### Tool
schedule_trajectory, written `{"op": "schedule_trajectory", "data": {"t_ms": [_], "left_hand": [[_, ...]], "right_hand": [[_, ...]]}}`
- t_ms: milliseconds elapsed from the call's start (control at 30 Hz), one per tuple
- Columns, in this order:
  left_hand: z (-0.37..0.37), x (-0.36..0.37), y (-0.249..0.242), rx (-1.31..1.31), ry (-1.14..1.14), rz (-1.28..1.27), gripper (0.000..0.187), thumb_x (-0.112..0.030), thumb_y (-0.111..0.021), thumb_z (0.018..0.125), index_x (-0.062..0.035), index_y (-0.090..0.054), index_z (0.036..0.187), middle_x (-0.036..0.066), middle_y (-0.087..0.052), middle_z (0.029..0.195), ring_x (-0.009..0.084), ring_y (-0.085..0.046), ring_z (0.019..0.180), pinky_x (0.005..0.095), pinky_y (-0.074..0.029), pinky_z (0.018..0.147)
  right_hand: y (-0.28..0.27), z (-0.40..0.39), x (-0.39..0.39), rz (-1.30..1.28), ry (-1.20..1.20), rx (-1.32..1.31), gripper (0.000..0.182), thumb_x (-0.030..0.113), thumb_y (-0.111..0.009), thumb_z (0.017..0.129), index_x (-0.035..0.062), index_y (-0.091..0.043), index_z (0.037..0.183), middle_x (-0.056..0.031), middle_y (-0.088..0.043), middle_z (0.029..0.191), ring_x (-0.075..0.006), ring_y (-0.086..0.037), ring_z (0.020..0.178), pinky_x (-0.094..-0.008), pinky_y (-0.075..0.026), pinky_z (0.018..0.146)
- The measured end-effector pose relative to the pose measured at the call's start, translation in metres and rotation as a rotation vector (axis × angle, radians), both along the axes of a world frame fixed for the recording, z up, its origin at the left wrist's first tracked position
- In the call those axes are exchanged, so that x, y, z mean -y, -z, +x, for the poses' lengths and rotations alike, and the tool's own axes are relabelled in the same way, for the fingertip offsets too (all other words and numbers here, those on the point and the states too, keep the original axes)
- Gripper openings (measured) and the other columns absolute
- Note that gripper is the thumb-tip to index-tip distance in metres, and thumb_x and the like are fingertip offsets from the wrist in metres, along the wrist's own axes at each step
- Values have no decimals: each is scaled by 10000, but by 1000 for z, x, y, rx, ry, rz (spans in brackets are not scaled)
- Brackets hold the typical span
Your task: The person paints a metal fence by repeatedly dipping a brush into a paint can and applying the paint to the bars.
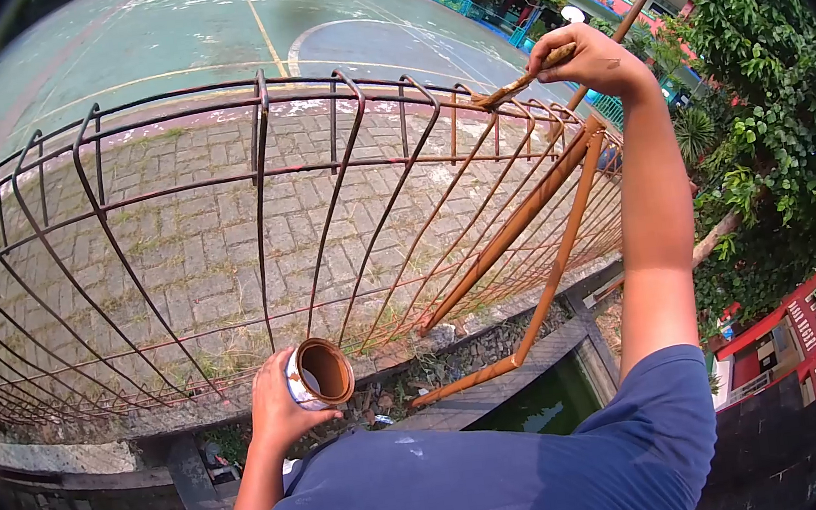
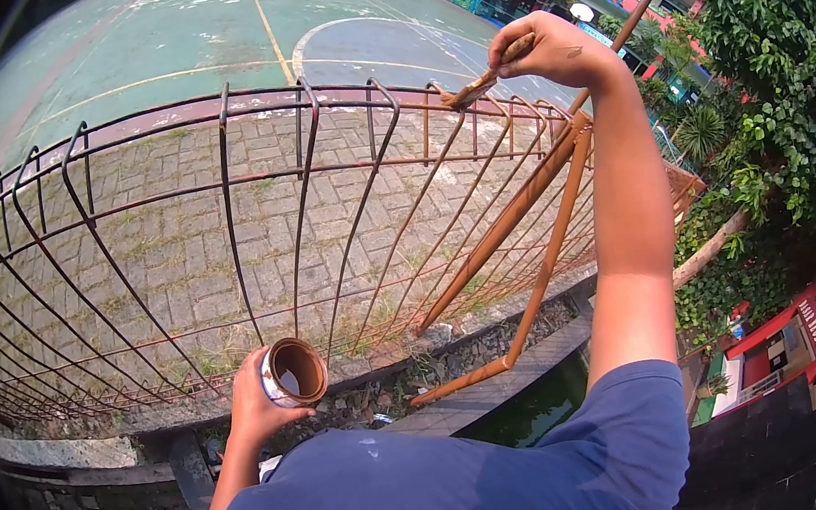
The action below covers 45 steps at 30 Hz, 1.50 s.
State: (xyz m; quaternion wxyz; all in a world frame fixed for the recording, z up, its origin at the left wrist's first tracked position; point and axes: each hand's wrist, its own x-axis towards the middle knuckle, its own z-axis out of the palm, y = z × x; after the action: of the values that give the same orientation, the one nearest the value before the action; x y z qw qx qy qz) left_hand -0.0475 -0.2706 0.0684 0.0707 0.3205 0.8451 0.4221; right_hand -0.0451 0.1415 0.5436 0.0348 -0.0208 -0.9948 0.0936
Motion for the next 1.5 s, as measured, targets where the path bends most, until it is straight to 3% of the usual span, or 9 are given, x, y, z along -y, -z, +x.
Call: {"op": "schedule_trajectory", "data": {"t_ms": [100,267,467,767,900,1033,1167,1400,1500], "left_hand": [[2,-1,1,14,-14,6,1243,-433,-1015,419,-99,-420,1457,162,-498,1447,372,-461,1365,493,-366,1148],[6,-2,-1,27,-32,22,1248,-423,-1019,411,-100,-418,1456,162,-498,1447,374,-470,1351,494,-377,1133],[8,-4,2,9,-71,12,1263,-397,-1027,397,-101,-410,1460,163,-508,1435,380,-487,1329,493,-402,1107],[13,-12,-1,-18,-74,5,1279,-396,-1029,394,-104,-398,1467,157,-524,1420,384,-498,1321,490,-408,1110],[15,-7,0,19,-125,88,1276,-392,-1031,389,-90,-406,1461,157,-537,1404,384,-515,1309,487,-423,1104],[12,3,13,43,-164,117,1272,-364,-1036,382,-67,-411,1449,166,-542,1395,374,-530,1301,480,-443,1090],[7,16,18,111,-191,172,1264,-328,-1041,370,-55,-416,1435,171,-561,1362,360,-548,1290,467,-461,1078],[-6,37,25,94,-143,204,1271,-345,-1043,370,-29,-416,1429,173,-571,1345,342,-568,1274,445,-466,1075],[-14,45,38,108,-117,240,1285,-351,-1050,368,-8,-410,1428,171,-572,1338,328,-572,1271,431,-459,1084]], "right_hand": [[-11,22,14,50,-68,-67,96,6,-782,823,13,-750,913,-41,-742,874,-136,-695,852,-292,-552,807],[46,54,22,86,-94,-228,133,-38,-768,809,-8,-740,935,-87,-736,945,-210,-725,877,-336,-575,792],[95,80,32,348,-195,-481,167,-16,-742,800,54,-745,951,-108,-737,987,-308,-710,926,-370,-575,804],[127,98,38,403,-200,-545,196,-10,-729,794,68,-745,974,-90,-744,1059,-305,-721,941,-380,-581,821],[152,127,47,180,-130,-674,199,-68,-753,750,35,-751,920,-118,-751,982,-289,-738,913,-350,-588,794],[219,135,42,51,-16,-931,205,-88,-772,729,29,-750,896,-126,-755,977,-266,-744,915,-341,-586,800],[281,132,52,-20,87,-1014,229,-97,-794,716,31,-750,900,-135,-751,987,-276,-748,937,-349,-596,815],[311,95,55,226,92,-1257,271,-96,-798,718,55,-756,941,-118,-742,1039,-285,-746,950,-361,-615,795],[340,87,65,130,59,-1015,235,-56,-790,747,65,-761,945,-102,-743,1031,-273,-744,935,-369,-614,792]]}}
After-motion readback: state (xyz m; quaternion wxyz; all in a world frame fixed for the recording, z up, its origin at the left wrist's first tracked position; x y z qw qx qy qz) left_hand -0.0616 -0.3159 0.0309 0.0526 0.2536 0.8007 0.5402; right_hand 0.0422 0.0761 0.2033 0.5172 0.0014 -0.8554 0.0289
